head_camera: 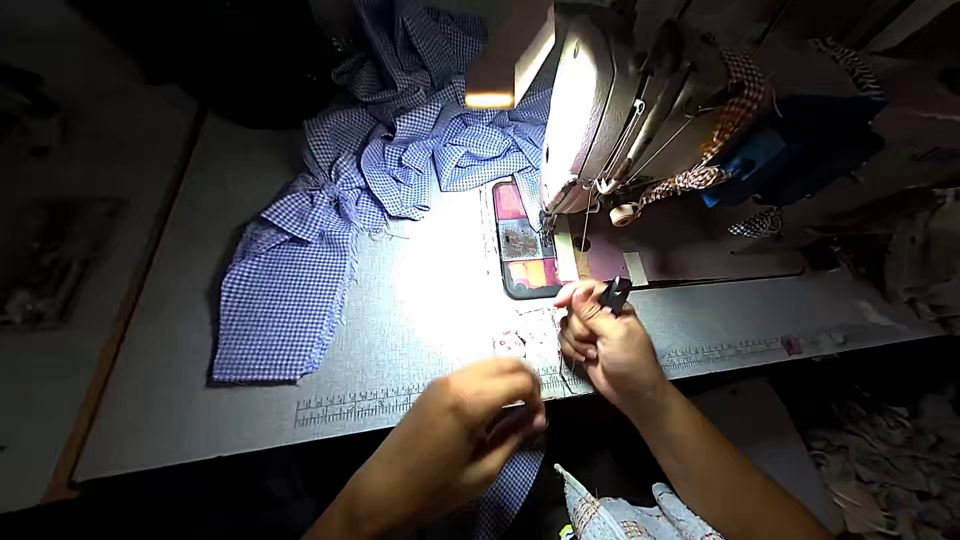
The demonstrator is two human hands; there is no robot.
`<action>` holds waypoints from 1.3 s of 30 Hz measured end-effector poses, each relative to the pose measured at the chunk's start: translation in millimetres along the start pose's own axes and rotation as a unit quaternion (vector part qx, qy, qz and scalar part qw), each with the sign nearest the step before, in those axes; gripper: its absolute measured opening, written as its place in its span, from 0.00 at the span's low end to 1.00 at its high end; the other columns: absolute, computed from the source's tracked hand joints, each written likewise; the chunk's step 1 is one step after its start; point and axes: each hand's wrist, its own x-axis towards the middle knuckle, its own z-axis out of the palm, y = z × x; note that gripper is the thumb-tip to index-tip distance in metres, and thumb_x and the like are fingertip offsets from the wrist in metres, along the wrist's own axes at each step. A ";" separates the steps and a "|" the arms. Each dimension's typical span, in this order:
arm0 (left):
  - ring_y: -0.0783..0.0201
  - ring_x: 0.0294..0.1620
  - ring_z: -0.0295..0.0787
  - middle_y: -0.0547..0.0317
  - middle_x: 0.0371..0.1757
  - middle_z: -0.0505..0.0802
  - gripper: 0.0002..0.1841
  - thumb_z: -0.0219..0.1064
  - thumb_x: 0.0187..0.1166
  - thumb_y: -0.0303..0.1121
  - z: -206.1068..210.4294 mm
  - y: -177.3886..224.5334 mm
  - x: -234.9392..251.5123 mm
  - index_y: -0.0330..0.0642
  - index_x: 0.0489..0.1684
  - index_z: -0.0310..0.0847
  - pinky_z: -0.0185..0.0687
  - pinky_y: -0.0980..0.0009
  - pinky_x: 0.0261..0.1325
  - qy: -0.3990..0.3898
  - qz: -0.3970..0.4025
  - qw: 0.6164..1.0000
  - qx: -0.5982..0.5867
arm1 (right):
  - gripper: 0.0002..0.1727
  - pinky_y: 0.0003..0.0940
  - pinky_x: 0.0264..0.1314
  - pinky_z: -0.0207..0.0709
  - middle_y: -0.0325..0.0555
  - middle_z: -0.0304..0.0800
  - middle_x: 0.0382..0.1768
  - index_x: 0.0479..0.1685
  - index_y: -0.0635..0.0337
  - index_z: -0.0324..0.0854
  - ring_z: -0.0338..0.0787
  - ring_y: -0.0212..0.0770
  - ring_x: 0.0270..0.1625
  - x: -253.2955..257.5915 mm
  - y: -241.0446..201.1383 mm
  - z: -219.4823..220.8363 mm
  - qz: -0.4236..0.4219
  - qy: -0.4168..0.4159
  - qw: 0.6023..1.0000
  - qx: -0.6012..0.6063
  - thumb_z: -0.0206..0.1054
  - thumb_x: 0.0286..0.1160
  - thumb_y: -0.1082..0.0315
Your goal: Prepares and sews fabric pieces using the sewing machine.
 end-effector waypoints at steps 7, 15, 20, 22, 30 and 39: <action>0.49 0.59 0.89 0.52 0.60 0.93 0.12 0.62 0.77 0.21 -26.0 -12.1 95.9 0.39 0.51 0.90 0.82 0.55 0.53 -0.071 0.116 0.921 0.366 | 0.09 0.20 0.44 0.83 0.38 0.93 0.35 0.41 0.65 0.90 0.87 0.20 0.36 22.6 -14.9 -27.6 -0.172 -0.040 0.899 -0.401 0.63 0.81 0.74; 0.47 0.56 0.88 0.45 0.56 0.92 0.08 0.62 0.76 0.18 -17.1 -3.4 113.2 0.35 0.41 0.88 0.77 0.52 0.53 -0.028 0.084 0.877 0.472 | 0.06 0.27 0.50 0.81 0.41 0.87 0.37 0.45 0.67 0.84 0.85 0.26 0.42 107.7 -9.6 -38.2 -0.149 0.154 0.934 -0.287 0.70 0.72 0.75; 0.45 0.52 0.84 0.45 0.49 0.89 0.08 0.58 0.77 0.17 -19.4 -15.4 118.9 0.35 0.35 0.84 0.72 0.50 0.55 -0.014 0.090 0.880 0.466 | 0.16 0.35 0.61 0.81 0.54 0.88 0.50 0.58 0.71 0.81 0.86 0.37 0.54 120.3 -8.9 -32.8 -0.076 0.151 0.932 -0.321 0.72 0.72 0.75; 0.43 0.54 0.85 0.43 0.52 0.90 0.09 0.58 0.76 0.16 -19.8 -17.6 119.1 0.33 0.39 0.85 0.72 0.48 0.57 0.000 0.083 0.876 0.475 | 0.17 0.36 0.67 0.80 0.55 0.88 0.54 0.59 0.69 0.82 0.86 0.38 0.60 122.6 -10.4 -30.8 -0.074 0.137 0.927 -0.341 0.73 0.71 0.74; 0.51 0.73 0.84 0.53 0.71 0.90 0.12 0.59 0.78 0.26 -20.6 -28.7 87.0 0.39 0.41 0.93 0.71 0.50 0.72 -0.028 0.161 0.952 0.259 | 0.05 0.19 0.25 0.71 0.33 0.86 0.24 0.37 0.60 0.87 0.76 0.21 0.21 49.3 -18.8 -33.3 0.007 0.021 0.965 -0.261 0.68 0.79 0.72; 0.82 0.29 0.84 0.68 0.31 0.89 0.05 0.58 0.85 0.23 42.5 6.5 40.6 0.36 0.41 0.80 0.83 0.84 0.36 0.008 -0.009 0.935 -0.355 | 0.14 0.14 0.17 0.62 0.29 0.82 0.28 0.57 0.55 0.87 0.67 0.19 0.16 -38.7 -42.5 -73.7 -0.007 0.124 0.961 -0.248 0.57 0.88 0.66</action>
